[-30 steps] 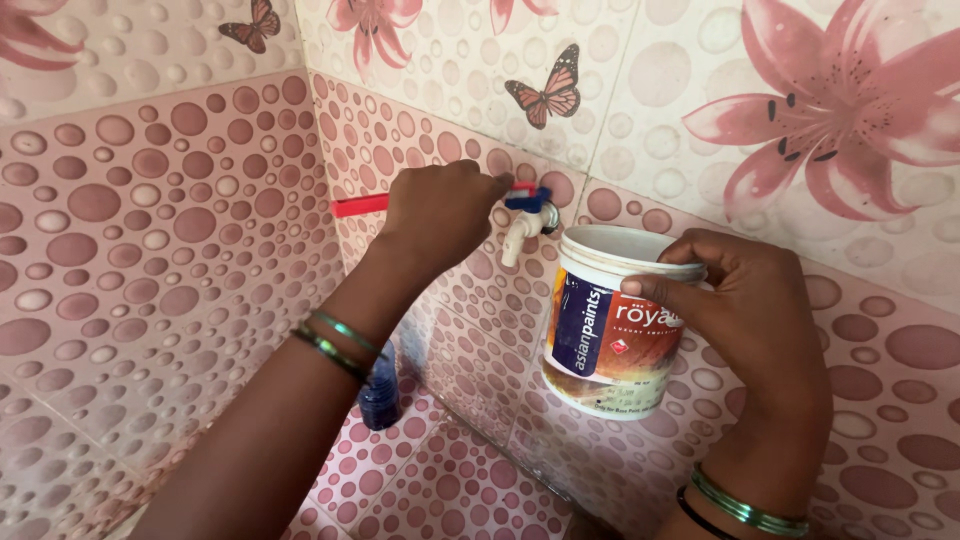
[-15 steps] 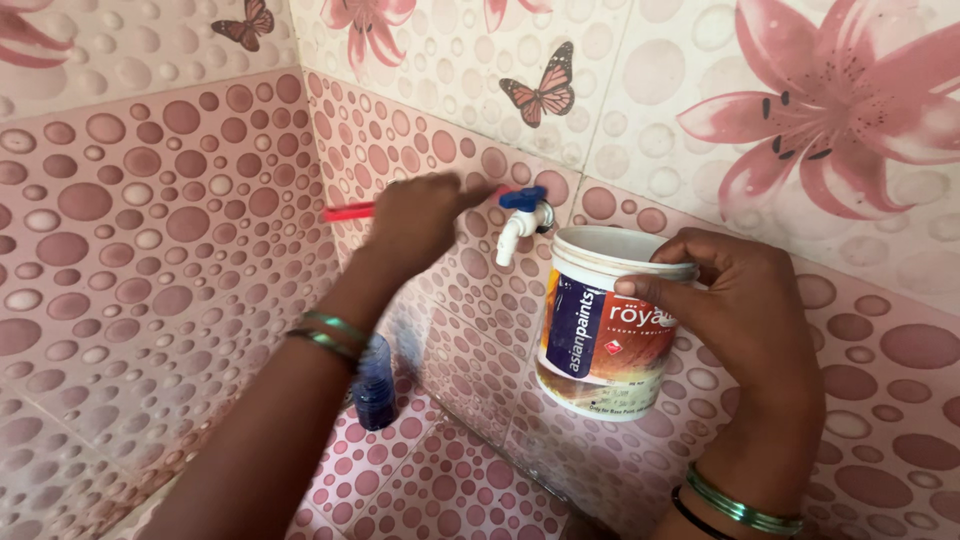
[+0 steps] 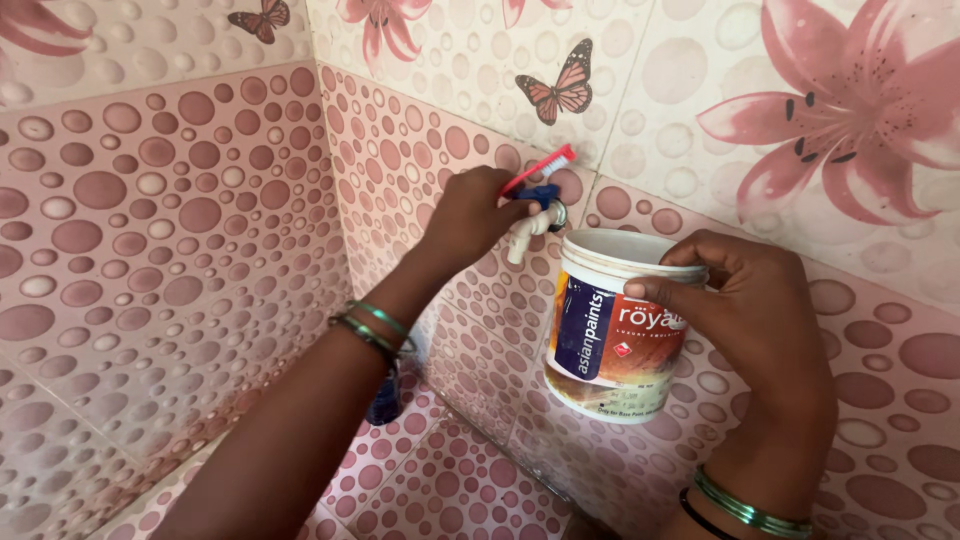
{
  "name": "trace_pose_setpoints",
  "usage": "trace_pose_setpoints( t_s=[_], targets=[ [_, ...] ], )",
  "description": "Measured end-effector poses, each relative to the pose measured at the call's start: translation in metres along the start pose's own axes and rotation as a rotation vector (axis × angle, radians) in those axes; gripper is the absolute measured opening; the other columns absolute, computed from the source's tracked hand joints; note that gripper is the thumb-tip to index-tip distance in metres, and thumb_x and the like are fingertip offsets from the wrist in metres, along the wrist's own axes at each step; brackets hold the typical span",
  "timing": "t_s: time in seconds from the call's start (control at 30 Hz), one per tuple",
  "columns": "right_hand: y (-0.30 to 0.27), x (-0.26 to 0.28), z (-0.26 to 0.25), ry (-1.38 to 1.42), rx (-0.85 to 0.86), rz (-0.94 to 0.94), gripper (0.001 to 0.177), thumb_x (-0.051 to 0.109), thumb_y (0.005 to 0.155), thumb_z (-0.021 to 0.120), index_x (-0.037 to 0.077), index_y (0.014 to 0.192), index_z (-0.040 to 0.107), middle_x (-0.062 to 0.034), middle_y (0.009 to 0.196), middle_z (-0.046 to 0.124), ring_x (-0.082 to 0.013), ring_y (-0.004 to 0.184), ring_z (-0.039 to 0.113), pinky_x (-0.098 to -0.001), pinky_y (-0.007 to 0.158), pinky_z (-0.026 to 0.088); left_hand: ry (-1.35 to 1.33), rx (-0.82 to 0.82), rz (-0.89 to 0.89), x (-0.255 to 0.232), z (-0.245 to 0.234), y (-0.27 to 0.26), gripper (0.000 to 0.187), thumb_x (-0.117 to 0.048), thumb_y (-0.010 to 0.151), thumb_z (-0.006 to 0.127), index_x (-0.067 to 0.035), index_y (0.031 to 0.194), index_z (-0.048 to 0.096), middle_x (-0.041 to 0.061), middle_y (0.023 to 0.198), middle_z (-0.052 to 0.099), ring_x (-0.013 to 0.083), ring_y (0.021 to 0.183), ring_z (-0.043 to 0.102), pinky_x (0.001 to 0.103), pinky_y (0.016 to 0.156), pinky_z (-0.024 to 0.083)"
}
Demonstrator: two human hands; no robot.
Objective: The person scrubs a wall-mounted faucet and the surrounding tiled wall using a red toothbrush. They repeatedly wet the brush under running water and continue scrubbing the fixture and adjacent tiles.
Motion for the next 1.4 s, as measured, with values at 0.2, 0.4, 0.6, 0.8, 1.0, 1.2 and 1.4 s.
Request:
trace_pose_setpoints(
  t_s=[0.2, 0.4, 0.6, 0.8, 1.0, 1.2, 1.4],
  targets=[
    [0.001, -0.004, -0.002, -0.044, -0.014, 0.040, 0.022, 0.016, 0.074, 0.088, 0.002, 0.085, 0.076, 0.0015, 0.062, 0.060, -0.0029, 0.056, 0.046, -0.0229, 0.048, 0.034, -0.165, -0.070, -0.113, -0.001, 0.025, -0.004, 0.023, -0.021, 0.093, 0.061, -0.005, 0.105, 0.072, 0.015, 0.081, 0.072, 0.0305, 0.076, 0.073, 0.041, 0.069, 0.054],
    [0.002, -0.006, -0.004, -0.074, 0.000, 0.031, 0.019, 0.015, 0.075, 0.087, 0.002, 0.083, 0.076, 0.0020, 0.061, 0.059, -0.0025, 0.054, 0.043, -0.0231, 0.047, 0.031, -0.349, -0.263, -0.240, -0.016, 0.036, -0.019, 0.028, -0.019, 0.098, 0.060, -0.007, 0.120, 0.072, 0.012, 0.077, 0.073, 0.0232, 0.066, 0.072, 0.036, 0.062, 0.054],
    [0.001, -0.010, -0.005, -0.040, 0.000, 0.051, 0.019, 0.012, 0.076, 0.087, 0.001, 0.084, 0.075, 0.0016, 0.061, 0.058, -0.0021, 0.054, 0.044, -0.0229, 0.047, 0.030, -0.630, -0.400, -0.276, -0.017, 0.046, -0.029, 0.028, -0.022, 0.100, 0.062, -0.003, 0.118, 0.073, 0.007, 0.076, 0.070, 0.0109, 0.062, 0.065, 0.028, 0.052, 0.054],
    [0.000, -0.013, -0.006, -0.016, 0.021, 0.030, 0.018, 0.012, 0.076, 0.085, 0.000, 0.086, 0.075, -0.0015, 0.067, 0.066, -0.0039, 0.060, 0.054, -0.0231, 0.050, 0.039, -0.789, -0.438, -0.250, 0.003, 0.064, -0.025, 0.030, -0.024, 0.104, 0.063, 0.001, 0.111, 0.077, 0.005, 0.078, 0.068, 0.0104, 0.064, 0.061, 0.028, 0.055, 0.052],
    [0.001, -0.011, -0.004, -0.021, 0.043, 0.029, 0.020, 0.012, 0.076, 0.085, -0.001, 0.086, 0.074, -0.0019, 0.070, 0.069, -0.0042, 0.064, 0.058, -0.0231, 0.053, 0.044, -1.229, -0.106, -0.491, 0.042, 0.066, -0.005, 0.024, -0.022, 0.099, 0.061, 0.000, 0.099, 0.068, 0.006, 0.075, 0.067, 0.0165, 0.058, 0.061, 0.033, 0.054, 0.052],
    [0.003, -0.012, -0.001, -0.096, 0.014, 0.091, 0.022, 0.014, 0.075, 0.087, 0.000, 0.087, 0.076, -0.0049, 0.065, 0.065, -0.0069, 0.057, 0.050, -0.0257, 0.050, 0.035, -1.352, 0.053, -0.478, 0.064, 0.074, 0.009, 0.023, -0.024, 0.102, 0.063, -0.001, 0.101, 0.066, 0.003, 0.079, 0.061, 0.0132, 0.064, 0.056, 0.031, 0.061, 0.052],
    [0.007, -0.014, 0.004, -0.083, 0.036, 0.071, 0.023, 0.015, 0.073, 0.088, 0.000, 0.086, 0.076, -0.0023, 0.066, 0.064, -0.0065, 0.058, 0.049, -0.0250, 0.050, 0.036, -1.314, 0.034, -0.523, 0.062, 0.077, 0.007, 0.028, -0.030, 0.102, 0.064, -0.001, 0.102, 0.065, 0.003, 0.082, 0.063, 0.0132, 0.069, 0.057, 0.031, 0.064, 0.053]
  ],
)
Point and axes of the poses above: each hand's wrist, its own y-axis towards the middle knuckle, its own z-axis out of the palm, x = y × z, the point moved 4 cm from there along y, towards the middle knuckle
